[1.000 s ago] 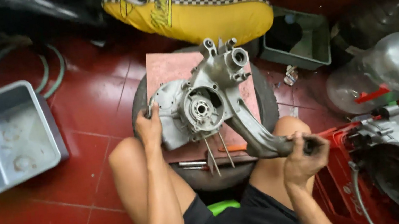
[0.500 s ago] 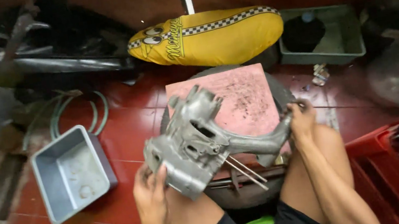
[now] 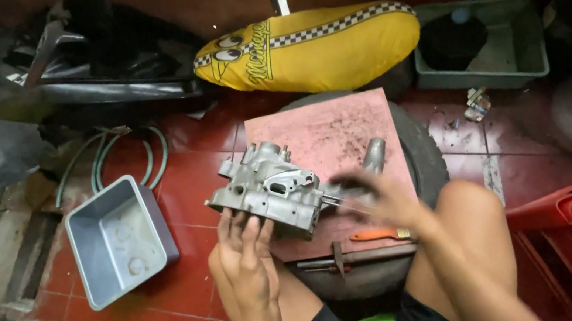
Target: Disassembling and cleaning components of a motorcycle engine crankcase using hand tools.
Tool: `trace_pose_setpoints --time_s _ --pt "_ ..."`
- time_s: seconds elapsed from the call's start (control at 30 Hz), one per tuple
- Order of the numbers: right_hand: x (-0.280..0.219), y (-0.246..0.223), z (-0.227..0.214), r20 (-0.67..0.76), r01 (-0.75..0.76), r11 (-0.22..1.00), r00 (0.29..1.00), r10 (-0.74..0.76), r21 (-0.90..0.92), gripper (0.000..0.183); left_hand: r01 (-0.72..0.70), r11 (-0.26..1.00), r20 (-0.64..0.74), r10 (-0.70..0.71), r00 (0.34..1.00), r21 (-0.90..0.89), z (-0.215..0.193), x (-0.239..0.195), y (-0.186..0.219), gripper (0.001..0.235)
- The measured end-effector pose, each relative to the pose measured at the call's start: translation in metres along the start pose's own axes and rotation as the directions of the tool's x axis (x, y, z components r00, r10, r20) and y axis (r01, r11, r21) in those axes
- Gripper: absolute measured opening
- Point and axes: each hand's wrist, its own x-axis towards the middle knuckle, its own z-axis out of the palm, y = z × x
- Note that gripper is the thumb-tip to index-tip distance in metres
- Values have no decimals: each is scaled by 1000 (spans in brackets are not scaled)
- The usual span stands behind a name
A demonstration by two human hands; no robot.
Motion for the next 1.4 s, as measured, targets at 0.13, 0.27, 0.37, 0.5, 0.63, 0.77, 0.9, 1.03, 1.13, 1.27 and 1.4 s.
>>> trace_pose_setpoints --time_s 0.13,0.27,0.37,0.5,0.63,0.77,0.9,1.03,1.13,1.27,1.4 --pt "-31 -10 53 78 457 847 887 -455 -272 82 17 998 -20 -16 1000 54 -10 11 4 60" --pt "-16 11 78 62 426 708 877 -477 -563 109 -205 733 -48 308 950 649 -61 52 -16 34" --pt "-11 19 89 -21 294 676 909 -416 -676 110 -254 768 -277 486 829 589 -125 123 -62 34" --pt "-11 32 98 -75 329 648 855 -513 -687 118 -131 874 -248 272 930 467 -131 161 -85 43" --pt "-7 48 108 -145 270 625 836 -530 -732 127 139 904 -144 -87 986 405 -123 180 -87 62" --pt "-8 43 103 -87 257 587 866 -493 -768 141 29 667 -23 -18 1000 744 -189 245 -140 61" --pt "5 80 103 -38 207 495 897 -440 -844 151 27 715 30 -67 997 699 -181 266 -163 62" --pt "7 89 101 -39 228 469 869 -493 -854 143 110 786 33 -164 986 609 -195 261 -175 64" --pt "21 110 83 67 290 278 792 -606 -916 117 180 812 18 -228 973 555 -220 250 -176 65" --pt "16 61 49 79 227 496 950 -303 -838 113 143 731 3 -195 981 668 -246 226 -192 60" --pt "2 -27 23 188 302 681 953 -238 -667 106 76 641 56 -182 982 764 -186 153 -123 57"
